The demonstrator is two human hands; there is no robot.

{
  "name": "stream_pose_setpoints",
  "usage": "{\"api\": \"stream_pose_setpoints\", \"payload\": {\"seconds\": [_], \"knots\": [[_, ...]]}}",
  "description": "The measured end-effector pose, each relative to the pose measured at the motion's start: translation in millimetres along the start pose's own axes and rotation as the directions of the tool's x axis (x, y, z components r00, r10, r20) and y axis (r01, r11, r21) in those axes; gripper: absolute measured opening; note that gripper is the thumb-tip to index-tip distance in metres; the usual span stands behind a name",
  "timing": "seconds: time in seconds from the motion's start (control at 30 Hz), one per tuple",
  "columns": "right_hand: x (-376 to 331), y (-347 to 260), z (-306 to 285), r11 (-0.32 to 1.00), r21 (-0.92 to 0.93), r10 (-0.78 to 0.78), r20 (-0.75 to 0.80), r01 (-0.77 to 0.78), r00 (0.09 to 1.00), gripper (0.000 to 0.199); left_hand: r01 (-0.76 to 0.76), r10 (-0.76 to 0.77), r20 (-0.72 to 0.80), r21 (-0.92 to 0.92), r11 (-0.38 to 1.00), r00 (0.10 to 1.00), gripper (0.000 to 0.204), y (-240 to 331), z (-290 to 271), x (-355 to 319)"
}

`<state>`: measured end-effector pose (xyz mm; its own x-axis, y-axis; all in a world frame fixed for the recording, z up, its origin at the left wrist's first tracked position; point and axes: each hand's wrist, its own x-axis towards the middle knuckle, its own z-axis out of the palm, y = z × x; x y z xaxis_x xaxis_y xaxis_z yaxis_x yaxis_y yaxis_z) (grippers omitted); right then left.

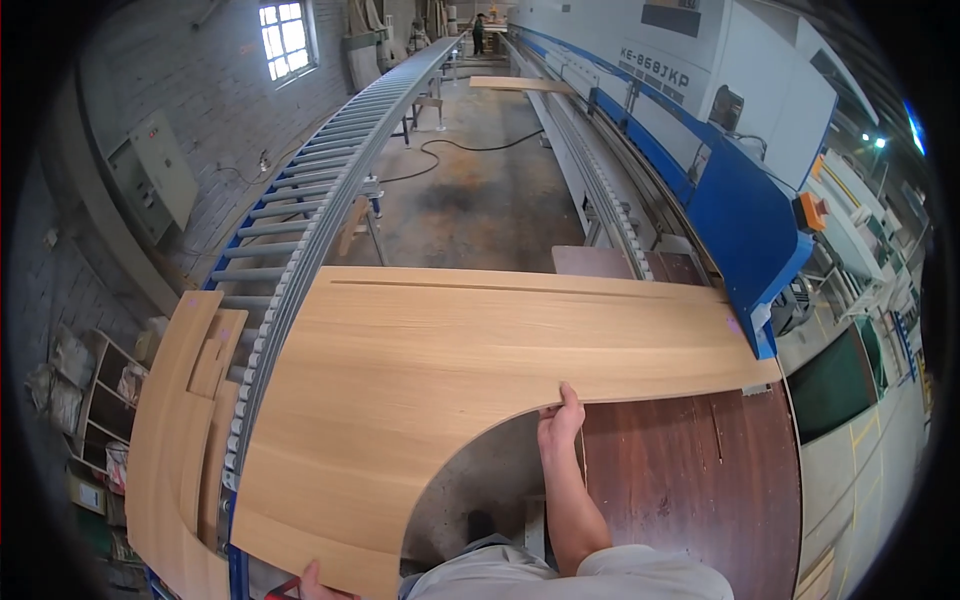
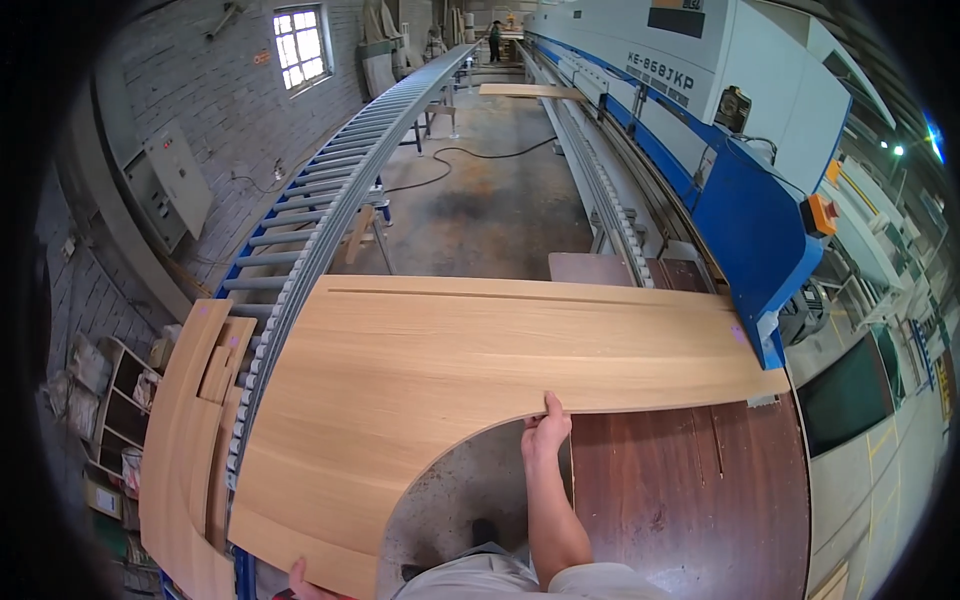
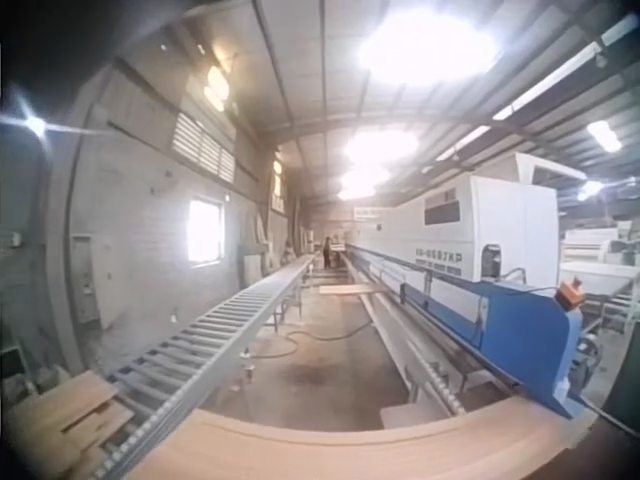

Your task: Moving and stacking large wooden boards from a processing line onto a pallet.

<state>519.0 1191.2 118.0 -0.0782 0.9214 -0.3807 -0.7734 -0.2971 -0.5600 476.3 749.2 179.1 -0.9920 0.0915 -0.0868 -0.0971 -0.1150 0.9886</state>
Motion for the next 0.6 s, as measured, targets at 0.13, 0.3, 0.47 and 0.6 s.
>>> {"api": "stream_pose_setpoints", "payload": {"seconds": [0.13,0.3,0.47,0.6], "knots": [[-21.9,-4.6,-3.7,0.999,0.044,0.0,0.039,-0.002,0.999,0.005,0.419,-0.482,-0.04,-0.434,0.797,0.875,0.058,-1.0,-36.9,45.7],[-35.7,-8.2,-10.9,0.996,0.03,0.078,0.081,-0.08,0.994,0.005,0.329,-0.406,-0.135,-0.387,0.861,0.904,0.059,-17.1,-77.0,39.2],[-54.0,0.4,-26.0,0.996,-0.004,0.093,0.007,-0.093,0.996,0.005,0.369,-0.429,-0.192,-0.28,0.886,0.883,0.063,-9.0,-83.6,20.8],[-70.1,7.9,-34.8,0.995,0.007,0.096,0.091,-0.097,0.991,0.005,0.372,-0.441,-0.227,-0.292,0.881,0.868,0.066,-20.0,-113.3,31.2]]}}
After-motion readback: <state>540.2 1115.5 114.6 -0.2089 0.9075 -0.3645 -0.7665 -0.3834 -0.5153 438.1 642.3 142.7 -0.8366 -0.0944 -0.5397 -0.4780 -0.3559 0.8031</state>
